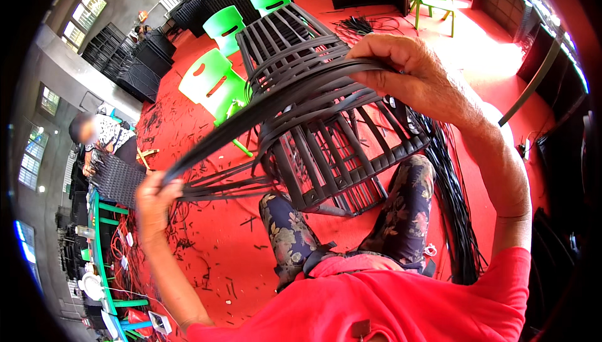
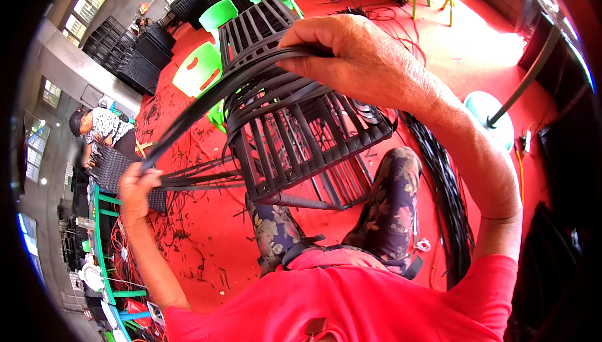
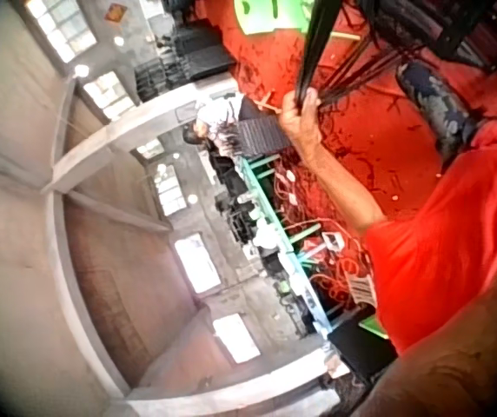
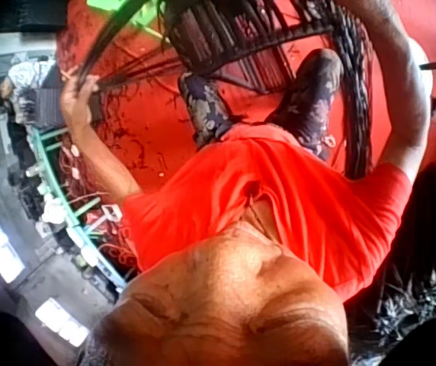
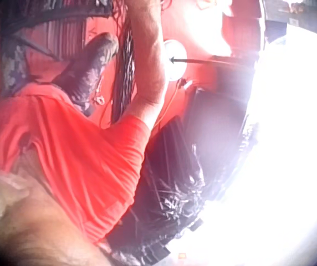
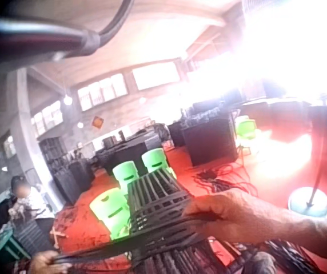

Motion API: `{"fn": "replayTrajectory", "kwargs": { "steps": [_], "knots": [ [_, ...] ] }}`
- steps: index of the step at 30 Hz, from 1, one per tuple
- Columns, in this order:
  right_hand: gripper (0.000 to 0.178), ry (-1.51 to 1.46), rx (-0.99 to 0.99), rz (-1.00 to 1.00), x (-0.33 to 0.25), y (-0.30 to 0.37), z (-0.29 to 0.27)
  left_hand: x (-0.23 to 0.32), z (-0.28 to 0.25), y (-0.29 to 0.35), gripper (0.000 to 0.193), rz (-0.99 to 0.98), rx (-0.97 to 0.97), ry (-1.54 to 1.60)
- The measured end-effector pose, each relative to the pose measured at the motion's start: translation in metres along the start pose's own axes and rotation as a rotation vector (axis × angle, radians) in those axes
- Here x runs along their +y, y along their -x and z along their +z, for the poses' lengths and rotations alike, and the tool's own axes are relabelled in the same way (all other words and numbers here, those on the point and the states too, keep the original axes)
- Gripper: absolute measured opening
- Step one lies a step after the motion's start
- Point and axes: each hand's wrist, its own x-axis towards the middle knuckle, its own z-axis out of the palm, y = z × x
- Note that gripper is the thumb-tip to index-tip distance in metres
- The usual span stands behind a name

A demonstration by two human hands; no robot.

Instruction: The person weaves black synthetic strips through the frame of a chair, pulling them tight and securing them around the structure. They bundle excess strips together and wrap them into a coil.

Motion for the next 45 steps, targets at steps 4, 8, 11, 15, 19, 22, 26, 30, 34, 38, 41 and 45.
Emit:
{"fn": "replayTrajectory", "kwargs": {
  "steps": [4,8,11,15,19,22,26,30,34,38,41,45],
  "knots": [
    [0.017,0.022,-0.071,0.079,-0.017,-0.001,0.004,0.067,-0.079,0.030,0.023,0.537,0.001,0.107],
    [0.060,0.449,-0.042,-0.213,-0.037,-0.001,-0.007,0.121,-0.072,0.022,0.029,0.470,0.035,0.224],
    [0.056,0.556,-0.064,-0.261,-0.049,0.002,-0.017,0.161,-0.037,-0.003,0.022,0.421,0.115,0.017],
    [0.051,0.601,-0.089,-0.215,-0.056,0.003,-0.030,0.205,0.018,-0.018,0.024,0.449,0.130,-0.206],
    [0.045,0.607,-0.057,-0.142,-0.060,0.009,-0.045,0.231,0.062,-0.014,0.019,0.561,-0.020,-0.432],
    [0.042,0.640,0.034,-0.179,-0.070,0.013,-0.052,0.243,0.083,-0.025,0.020,0.764,-0.170,-0.690],
    [0.037,0.777,0.206,-0.523,-0.091,0.000,-0.043,0.251,0.092,-0.031,0.018,0.764,-0.153,-1.104],
    [0.033,0.850,0.204,-0.737,-0.100,-0.029,-0.023,0.261,0.103,-0.024,0.021,0.697,-0.322,-0.738],
    [0.036,0.631,0.119,-0.613,-0.095,-0.028,-0.031,0.268,0.114,-0.020,0.020,0.770,-0.522,-0.497],
    [0.049,0.508,-0.224,-0.334,-0.086,-0.007,-0.065,0.227,0.087,-0.030,0.011,0.461,-0.493,-0.451],
    [0.046,0.371,-0.177,-0.105,-0.064,0.000,-0.074,0.147,0.051,-0.061,0.011,0.299,-0.526,-0.450],
    [0.033,-0.044,0.017,0.137,-0.013,0.012,-0.096,0.073,-0.006,-0.121,0.013,0.327,-0.388,-0.819]
  ]
}}
